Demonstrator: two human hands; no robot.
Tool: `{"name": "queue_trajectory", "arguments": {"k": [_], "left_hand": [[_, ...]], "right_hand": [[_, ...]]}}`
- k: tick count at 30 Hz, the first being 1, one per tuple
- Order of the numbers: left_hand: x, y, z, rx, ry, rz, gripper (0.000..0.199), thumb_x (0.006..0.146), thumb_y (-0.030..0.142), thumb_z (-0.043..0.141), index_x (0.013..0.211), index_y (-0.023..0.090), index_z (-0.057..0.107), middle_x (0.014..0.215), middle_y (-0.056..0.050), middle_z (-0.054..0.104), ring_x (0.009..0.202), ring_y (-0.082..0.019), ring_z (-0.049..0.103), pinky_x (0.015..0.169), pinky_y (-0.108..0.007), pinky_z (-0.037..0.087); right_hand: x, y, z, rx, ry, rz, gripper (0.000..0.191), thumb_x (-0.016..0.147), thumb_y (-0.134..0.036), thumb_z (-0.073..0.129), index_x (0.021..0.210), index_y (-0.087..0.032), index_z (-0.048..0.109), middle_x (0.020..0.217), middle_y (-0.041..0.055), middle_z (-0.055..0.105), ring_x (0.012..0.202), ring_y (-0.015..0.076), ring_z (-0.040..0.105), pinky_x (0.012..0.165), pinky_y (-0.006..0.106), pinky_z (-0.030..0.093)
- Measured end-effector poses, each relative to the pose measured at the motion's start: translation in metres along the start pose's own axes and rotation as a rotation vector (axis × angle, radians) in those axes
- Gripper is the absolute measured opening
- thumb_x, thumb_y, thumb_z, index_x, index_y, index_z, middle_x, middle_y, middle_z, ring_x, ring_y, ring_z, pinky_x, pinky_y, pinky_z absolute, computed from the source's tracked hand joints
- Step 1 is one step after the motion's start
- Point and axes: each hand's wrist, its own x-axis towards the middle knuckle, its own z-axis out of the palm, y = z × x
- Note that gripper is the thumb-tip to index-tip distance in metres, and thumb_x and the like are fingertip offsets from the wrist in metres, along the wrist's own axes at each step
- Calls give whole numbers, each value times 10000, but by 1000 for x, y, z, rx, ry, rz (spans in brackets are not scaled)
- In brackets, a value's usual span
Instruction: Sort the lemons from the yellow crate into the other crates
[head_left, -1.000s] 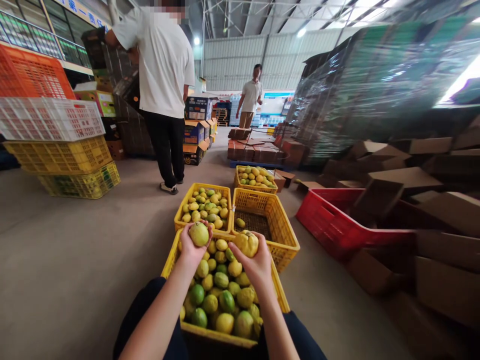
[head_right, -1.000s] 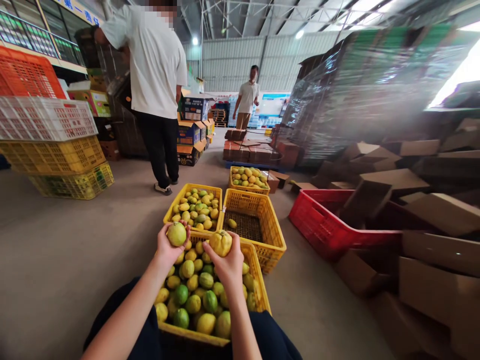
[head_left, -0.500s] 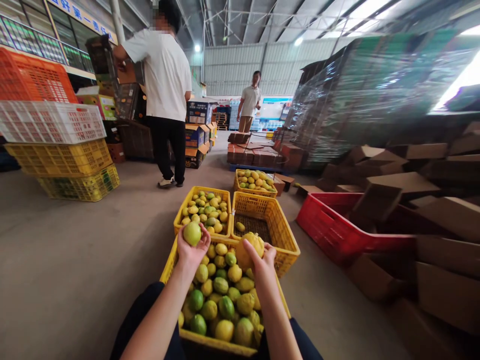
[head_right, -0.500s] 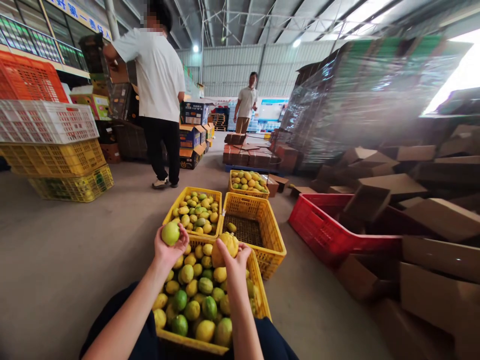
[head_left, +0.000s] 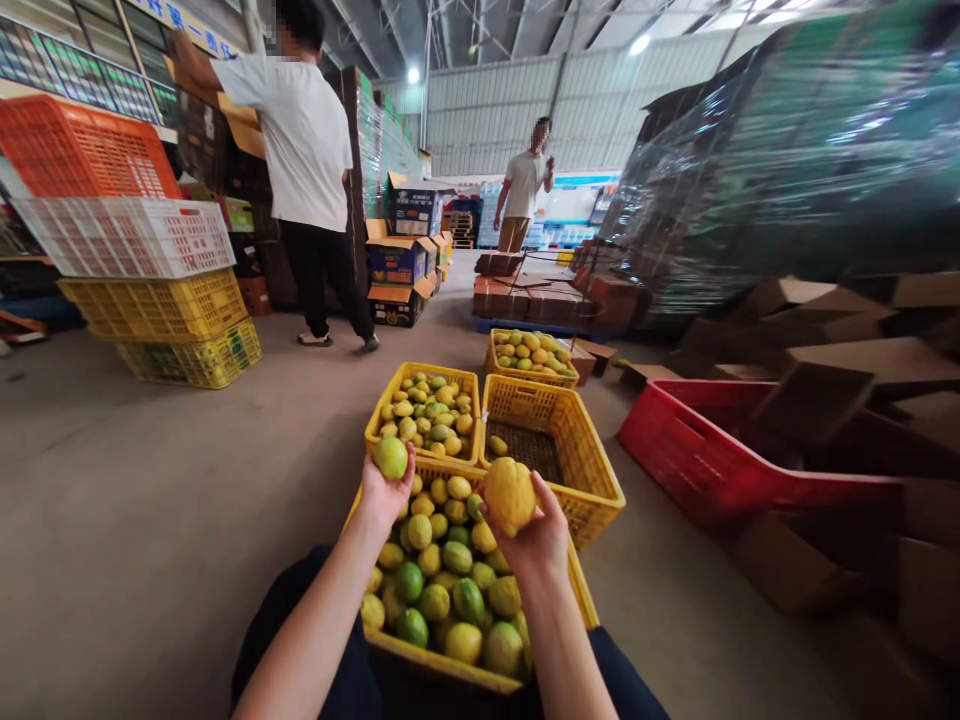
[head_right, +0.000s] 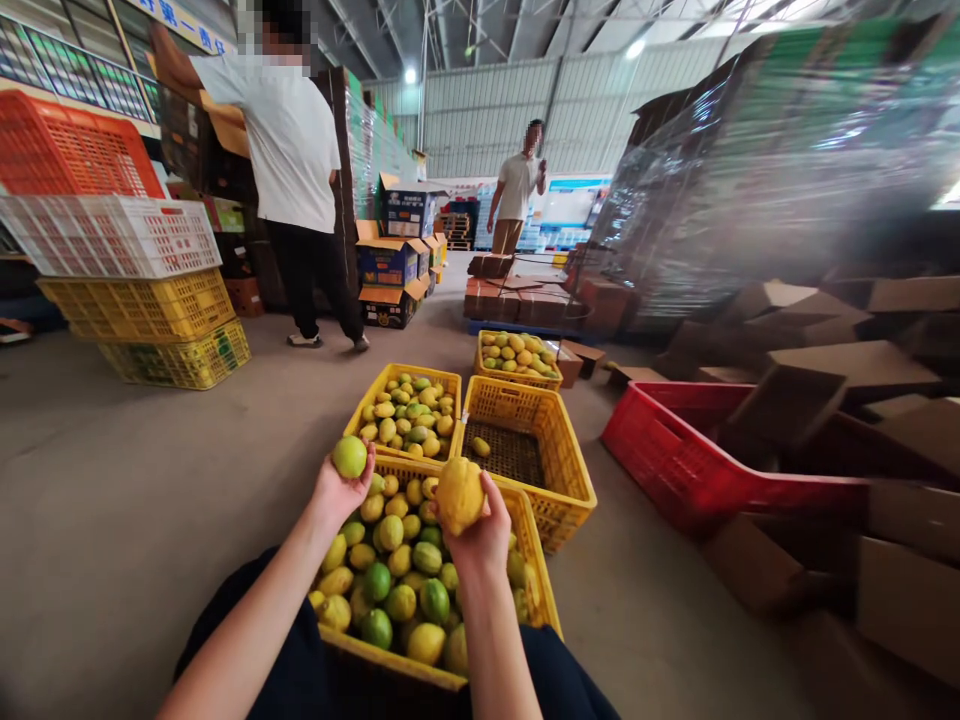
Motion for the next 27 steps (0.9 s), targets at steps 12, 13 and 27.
{"name": "queue_trajectory", "arguments": {"k": [12, 13, 27], "left_hand": [[-3, -15, 5, 50, -97, -182, 303, 906, 176, 413, 1110, 149, 636, 740, -76, 695, 605, -184, 698, 446, -223, 525], [-3, -18, 5, 78, -117, -167, 303, 905, 177, 415, 1108, 144, 639, 750, -84, 706, 632, -195, 709, 463, -234, 537], [-8, -28, 9, 118, -89, -225, 300, 920, 349, 422, 917, 138, 635, 658, -65, 640, 459, -128, 583, 382, -184, 463]], "right_hand": [[18, 8, -16, 4, 1, -89, 291, 749, -437, 667, 918, -201, 683, 759, 49, 764, 645, 236, 725, 571, 359, 587], [19, 9, -16, 1, 16, -83, 272, 754, -430, 661, 908, -207, 681, 748, 41, 761, 630, 232, 720, 570, 361, 590], [2, 0, -10, 33, -26, 0, 320, 733, -443, 708, 911, -179, 682, 811, 72, 762, 660, 203, 707, 569, 305, 591]]}}
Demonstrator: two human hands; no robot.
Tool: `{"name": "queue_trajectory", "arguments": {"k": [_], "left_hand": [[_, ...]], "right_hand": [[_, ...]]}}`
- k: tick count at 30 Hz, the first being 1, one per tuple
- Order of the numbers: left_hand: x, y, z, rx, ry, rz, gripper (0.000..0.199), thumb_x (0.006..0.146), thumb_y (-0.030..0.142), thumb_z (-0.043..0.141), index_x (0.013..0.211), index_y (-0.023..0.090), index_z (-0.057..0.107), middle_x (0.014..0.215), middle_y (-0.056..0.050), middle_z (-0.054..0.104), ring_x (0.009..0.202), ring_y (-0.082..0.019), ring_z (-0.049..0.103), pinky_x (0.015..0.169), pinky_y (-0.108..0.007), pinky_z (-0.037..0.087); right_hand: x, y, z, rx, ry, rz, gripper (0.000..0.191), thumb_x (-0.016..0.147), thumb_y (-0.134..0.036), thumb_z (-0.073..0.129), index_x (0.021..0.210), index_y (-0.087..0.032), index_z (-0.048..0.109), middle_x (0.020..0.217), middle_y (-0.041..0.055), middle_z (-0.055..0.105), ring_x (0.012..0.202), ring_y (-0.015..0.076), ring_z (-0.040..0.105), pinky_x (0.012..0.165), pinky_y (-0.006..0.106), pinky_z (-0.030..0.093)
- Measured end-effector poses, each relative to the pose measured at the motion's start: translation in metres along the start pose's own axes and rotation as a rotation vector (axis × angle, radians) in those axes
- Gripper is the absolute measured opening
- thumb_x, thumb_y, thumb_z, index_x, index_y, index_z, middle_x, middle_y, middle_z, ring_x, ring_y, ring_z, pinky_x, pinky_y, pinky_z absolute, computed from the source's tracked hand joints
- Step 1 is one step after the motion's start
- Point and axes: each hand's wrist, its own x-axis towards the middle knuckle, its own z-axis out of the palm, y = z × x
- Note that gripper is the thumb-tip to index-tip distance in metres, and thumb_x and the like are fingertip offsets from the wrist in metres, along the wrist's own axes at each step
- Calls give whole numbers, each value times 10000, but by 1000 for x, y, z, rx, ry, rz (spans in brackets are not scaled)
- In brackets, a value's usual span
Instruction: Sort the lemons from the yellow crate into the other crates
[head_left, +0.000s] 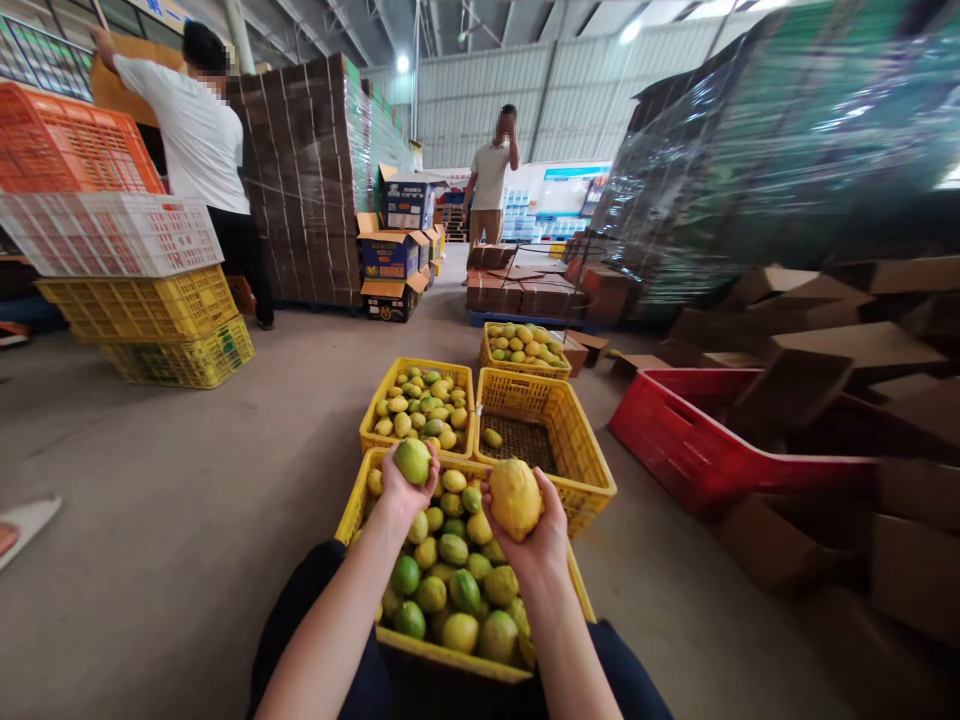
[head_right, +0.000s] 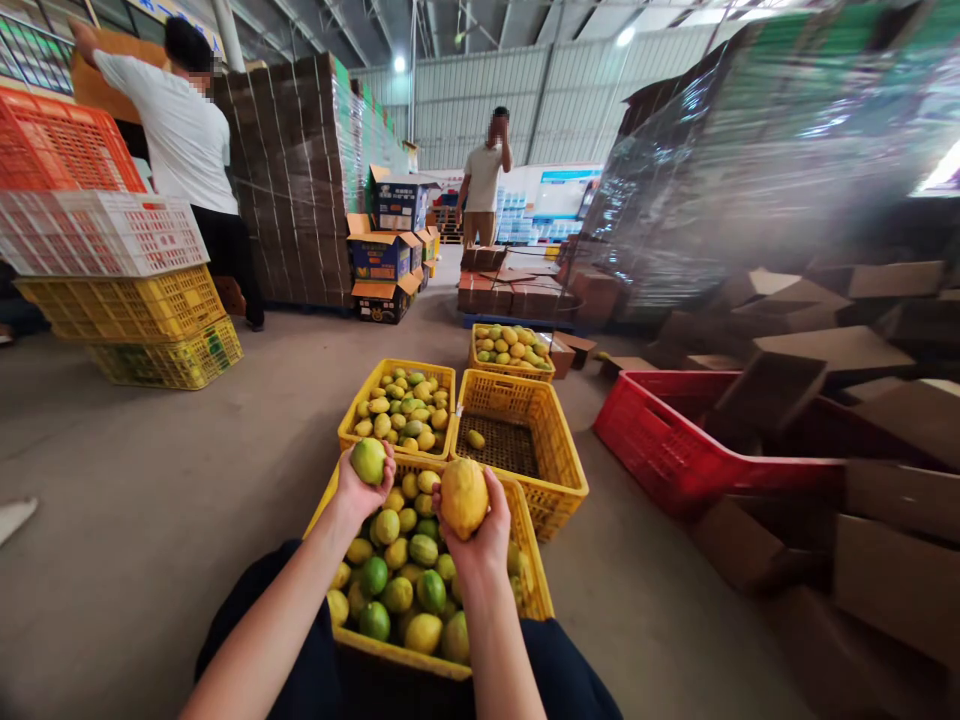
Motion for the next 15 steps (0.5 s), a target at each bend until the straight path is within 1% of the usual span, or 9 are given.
{"name": "queue_trajectory", "arguments": {"k": [4, 7, 9, 11, 13, 15], "left_hand": [[-1, 2, 1, 92, -7, 27, 278, 891, 337, 443, 888, 128, 626, 618, -52, 602, 425, -131, 549, 351, -191, 441], [1, 4, -1, 72, 9, 8, 259, 880, 305, 461, 920, 119, 637, 640, -55, 605, 457, -142, 567, 371, -206, 464], [4, 5, -3, 21, 47, 27, 254, 897, 285, 443, 928, 121, 636, 682, -65, 624, 523, -153, 611, 425, -219, 509], [7, 5, -5, -15, 100, 89, 250, 921, 273, 422, 915, 133, 629, 723, -68, 641, 598, -161, 643, 501, -236, 553], [9, 5, -6, -29, 152, 155, 243, 938, 281, 416, 910, 151, 619, 754, -65, 653, 657, -171, 654, 574, -271, 586], [10, 5, -6, -41, 166, 193, 221, 942, 290, 435, 944, 164, 617, 800, -64, 668, 717, -184, 663, 638, -314, 610]], "right_hand": [[-1, -1, 0, -24, -14, 3, 310, 746, -456, 685, 886, -179, 691, 800, 82, 761, 629, 208, 701, 534, 306, 577], [-2, 0, 3, -56, -5, -4, 317, 750, -444, 702, 900, -165, 707, 815, 92, 765, 676, 234, 722, 578, 334, 596], [-2, 2, 6, -69, -20, -14, 312, 750, -421, 717, 917, -158, 716, 858, 93, 771, 716, 244, 732, 641, 362, 614], [-3, 5, 10, -69, -32, -3, 294, 756, -398, 712, 926, -158, 722, 875, 86, 773, 726, 243, 732, 674, 381, 622], [-4, 7, 12, -59, -20, 25, 270, 767, -386, 691, 921, -165, 721, 839, 76, 771, 705, 241, 726, 662, 388, 623], [-4, 8, 12, -41, -7, 44, 248, 768, -383, 675, 895, -174, 713, 795, 68, 766, 688, 242, 723, 655, 400, 625]]}}
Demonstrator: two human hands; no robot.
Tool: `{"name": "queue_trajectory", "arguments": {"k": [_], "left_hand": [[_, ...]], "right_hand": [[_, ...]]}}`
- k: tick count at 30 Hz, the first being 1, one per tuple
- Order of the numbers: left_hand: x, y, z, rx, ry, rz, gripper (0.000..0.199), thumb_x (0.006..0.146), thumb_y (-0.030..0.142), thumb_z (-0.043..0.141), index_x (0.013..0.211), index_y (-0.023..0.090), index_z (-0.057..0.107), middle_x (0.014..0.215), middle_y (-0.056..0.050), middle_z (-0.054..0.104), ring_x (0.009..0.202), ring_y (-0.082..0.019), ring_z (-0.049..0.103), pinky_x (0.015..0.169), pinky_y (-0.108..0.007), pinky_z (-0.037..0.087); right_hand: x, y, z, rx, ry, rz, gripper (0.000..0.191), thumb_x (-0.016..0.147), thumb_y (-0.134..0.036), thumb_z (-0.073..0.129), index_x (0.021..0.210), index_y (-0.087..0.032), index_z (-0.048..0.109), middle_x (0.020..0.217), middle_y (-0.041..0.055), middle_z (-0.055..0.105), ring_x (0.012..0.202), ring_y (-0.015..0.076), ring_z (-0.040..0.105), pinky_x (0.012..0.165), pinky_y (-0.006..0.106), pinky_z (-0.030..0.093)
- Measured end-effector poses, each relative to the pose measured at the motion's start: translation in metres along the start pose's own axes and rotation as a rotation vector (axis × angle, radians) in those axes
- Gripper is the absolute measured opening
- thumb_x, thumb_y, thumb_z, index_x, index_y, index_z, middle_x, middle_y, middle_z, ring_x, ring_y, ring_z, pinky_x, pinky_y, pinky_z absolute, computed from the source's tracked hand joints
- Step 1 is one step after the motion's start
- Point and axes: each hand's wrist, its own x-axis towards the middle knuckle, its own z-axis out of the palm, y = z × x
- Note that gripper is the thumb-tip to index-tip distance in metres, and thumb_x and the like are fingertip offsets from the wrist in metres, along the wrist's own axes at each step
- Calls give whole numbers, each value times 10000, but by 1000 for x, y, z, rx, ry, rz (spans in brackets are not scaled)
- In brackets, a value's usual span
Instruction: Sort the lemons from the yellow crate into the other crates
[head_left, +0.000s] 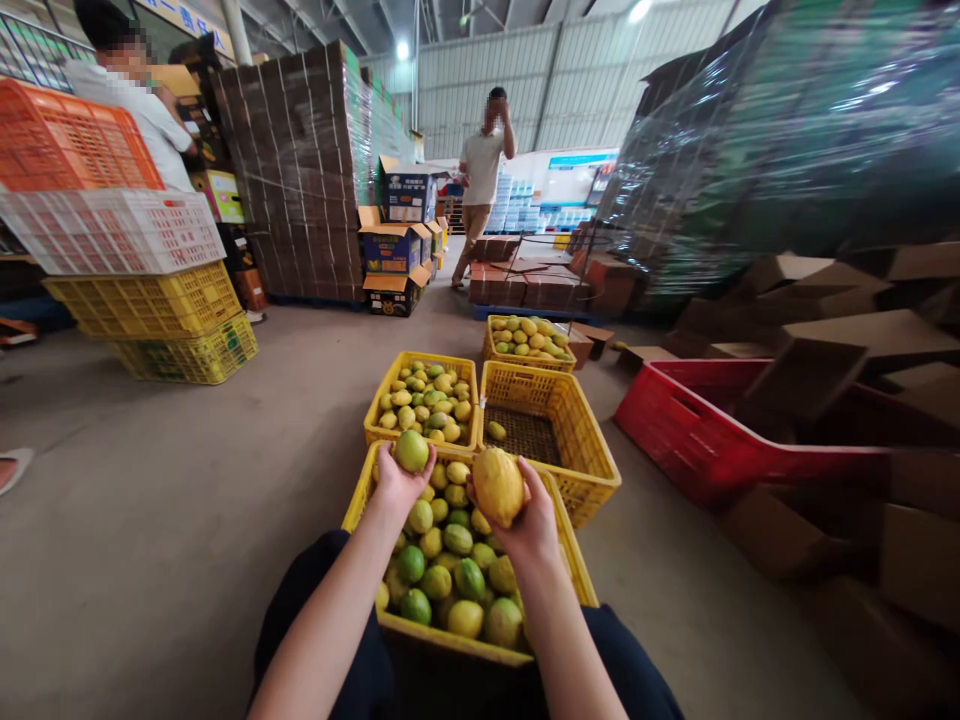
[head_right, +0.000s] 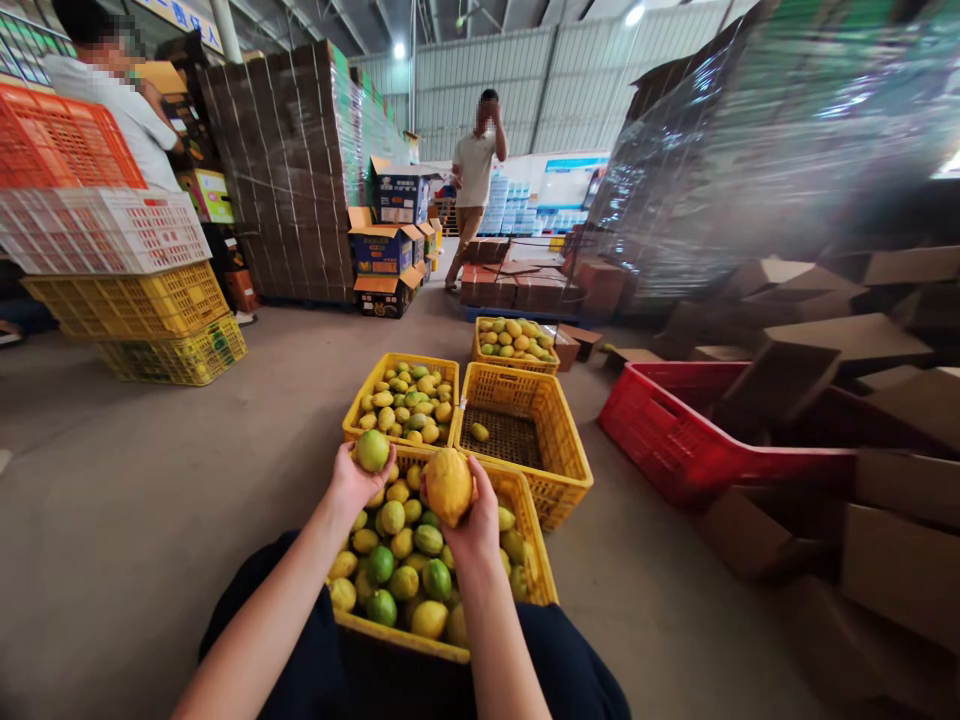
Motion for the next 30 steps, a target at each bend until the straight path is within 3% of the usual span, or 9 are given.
{"name": "queue_trajectory", "arguments": {"k": [3, 6, 11, 15, 18, 26, 30], "left_hand": [[-1, -1, 3, -13, -28, -11, 229, 941, 286, 463, 1049, 154, 617, 869, -85, 682, 773, -196, 682, 638, -311, 622], [-3, -3, 6, 18, -67, -106, 322, 978, 332, 456, 1142, 95, 601, 857, -122, 679, 736, -188, 691, 556, -244, 601], [-9, -7, 10, 94, -194, -248, 510, 998, 494, 451, 1151, 34, 610, 757, -121, 689, 555, -155, 639, 472, -226, 555], [-11, -10, 13, 166, -249, -266, 583, 977, 606, 403, 953, 75, 643, 624, -75, 635, 427, -134, 534, 390, -237, 470], [-9, -13, 13, 196, -308, -254, 593, 959, 657, 389, 815, 126, 612, 585, -44, 591, 405, -102, 465, 388, -211, 416], [-3, -21, 10, 240, -368, -276, 572, 926, 677, 460, 872, 127, 609, 622, -26, 552, 453, -94, 434, 425, -206, 401], [-6, -21, 7, 190, -378, -266, 593, 926, 695, 424, 840, 138, 613, 610, -16, 538, 448, -99, 446, 427, -215, 406]], "right_hand": [[1, 0, -3, 21, -61, -4, 243, 744, -367, 669, 891, -175, 698, 840, 85, 772, 761, 270, 739, 727, 465, 632], [6, 0, -8, 47, -120, -7, 261, 724, -319, 675, 929, -159, 692, 918, 118, 775, 876, 304, 748, 821, 519, 619], [14, 1, -11, 50, -119, -3, 225, 759, -305, 710, 931, -167, 671, 887, 96, 777, 886, 290, 761, 825, 477, 634], [7, -3, -2, 96, -26, 53, 205, 857, -364, 646, 946, -179, 657, 765, 68, 769, 698, 208, 753, 632, 311, 648], [-3, -10, 7, 54, 13, 115, 284, 957, -402, 489, 945, -168, 649, 676, 79, 750, 512, 167, 688, 455, 224, 581], [-11, -14, 13, 33, 50, 178, 351, 983, -417, 436, 885, -150, 642, 624, 115, 725, 414, 154, 625, 398, 198, 526], [-6, -10, 8, 55, 50, 218, 420, 962, -499, 429, 851, -148, 630, 643, 132, 712, 334, 92, 478, 289, 152, 377]]}}
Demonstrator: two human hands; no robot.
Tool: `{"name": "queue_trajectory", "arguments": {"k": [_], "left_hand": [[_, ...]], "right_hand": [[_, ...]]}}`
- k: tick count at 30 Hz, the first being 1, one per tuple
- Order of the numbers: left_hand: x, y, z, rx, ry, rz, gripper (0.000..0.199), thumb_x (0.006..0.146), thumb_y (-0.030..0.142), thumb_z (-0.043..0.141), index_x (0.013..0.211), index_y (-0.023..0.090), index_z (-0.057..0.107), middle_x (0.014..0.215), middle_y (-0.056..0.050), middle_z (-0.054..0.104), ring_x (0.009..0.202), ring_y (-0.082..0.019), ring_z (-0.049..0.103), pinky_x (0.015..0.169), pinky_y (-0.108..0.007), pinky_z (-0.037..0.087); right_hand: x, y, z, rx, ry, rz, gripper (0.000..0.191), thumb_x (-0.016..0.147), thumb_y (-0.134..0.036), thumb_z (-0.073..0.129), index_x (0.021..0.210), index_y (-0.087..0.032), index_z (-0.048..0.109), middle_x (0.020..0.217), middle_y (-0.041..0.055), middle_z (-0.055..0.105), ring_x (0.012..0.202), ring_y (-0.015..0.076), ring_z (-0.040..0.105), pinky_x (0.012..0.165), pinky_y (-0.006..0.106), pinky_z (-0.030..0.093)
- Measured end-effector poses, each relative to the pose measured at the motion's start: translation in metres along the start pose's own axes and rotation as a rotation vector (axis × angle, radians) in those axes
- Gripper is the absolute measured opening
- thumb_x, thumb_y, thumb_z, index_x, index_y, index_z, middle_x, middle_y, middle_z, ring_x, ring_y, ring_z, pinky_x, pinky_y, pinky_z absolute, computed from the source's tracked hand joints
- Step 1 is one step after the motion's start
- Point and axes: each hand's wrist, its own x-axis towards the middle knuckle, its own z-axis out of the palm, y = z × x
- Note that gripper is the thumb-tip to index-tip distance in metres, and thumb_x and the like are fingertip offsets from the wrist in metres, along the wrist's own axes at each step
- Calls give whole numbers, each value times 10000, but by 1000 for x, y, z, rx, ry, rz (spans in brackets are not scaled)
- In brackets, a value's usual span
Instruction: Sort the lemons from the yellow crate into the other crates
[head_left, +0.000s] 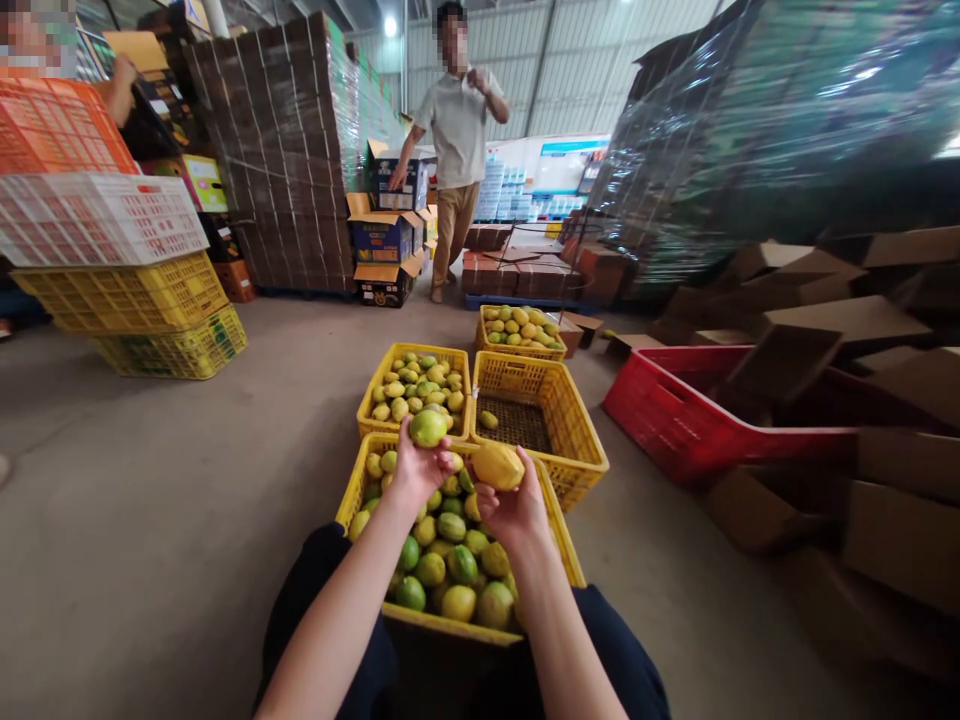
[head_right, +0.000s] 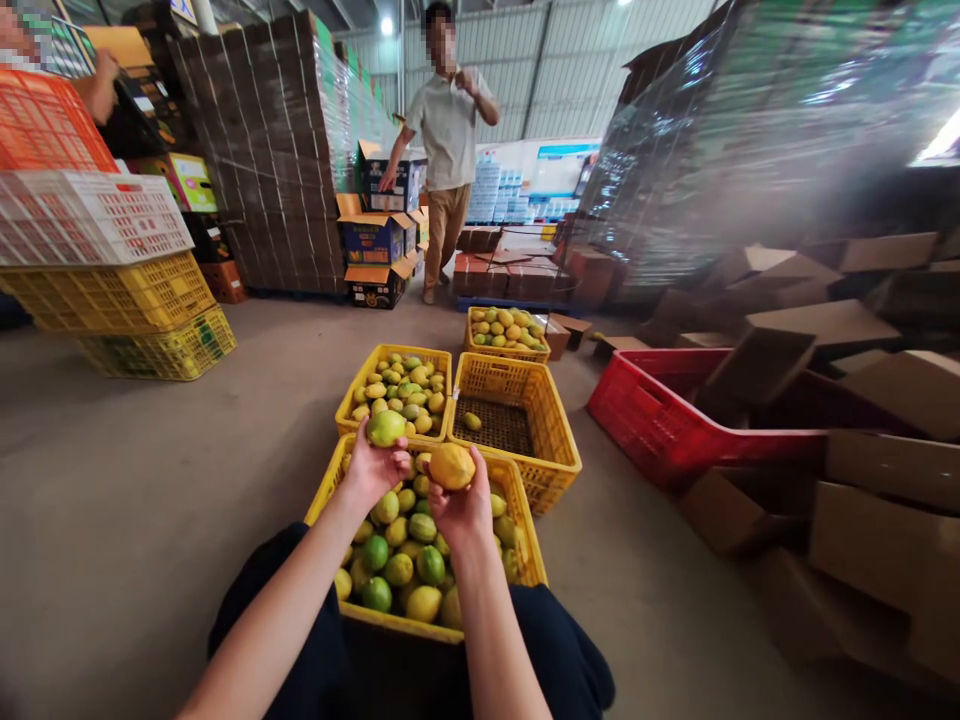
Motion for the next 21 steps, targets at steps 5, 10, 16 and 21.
{"name": "queue_trajectory", "arguments": {"k": [5, 10, 16, 21], "left_hand": [[-6, 9, -4, -62, 69, 76, 572, 921, 651, 479, 949, 107, 651, 691, -65, 622, 509, -139, 550, 468, -250, 475], [-10, 21, -9, -145, 174, 103, 560, 980, 569, 421, 1127, 65, 615, 788, -113, 662, 618, -166, 611, 494, -246, 522], [-12, 19, -10, -150, 104, 80, 562, 988, 555, 398, 1178, 68, 604, 835, -120, 673, 594, -172, 606, 476, -268, 527], [-12, 9, -5, -231, 1, 73, 533, 991, 513, 395, 1232, 82, 595, 841, -119, 680, 588, -176, 618, 500, -280, 546]], "right_hand": [[7, 2, -2, 21, -6, 35, 499, 949, -553, 368, 813, -141, 613, 626, 124, 684, 308, 60, 356, 251, 153, 293], [17, 8, -9, -2, -114, 45, 486, 923, -550, 390, 790, -143, 620, 681, 146, 702, 308, 44, 316, 255, 152, 267], [23, 15, -13, -22, -166, 54, 448, 879, -569, 458, 749, -165, 602, 666, 120, 694, 319, 46, 319, 266, 151, 272], [15, 13, -10, -25, -136, 42, 422, 909, -539, 492, 776, -155, 609, 666, 101, 702, 317, 53, 363, 266, 157, 299]]}}
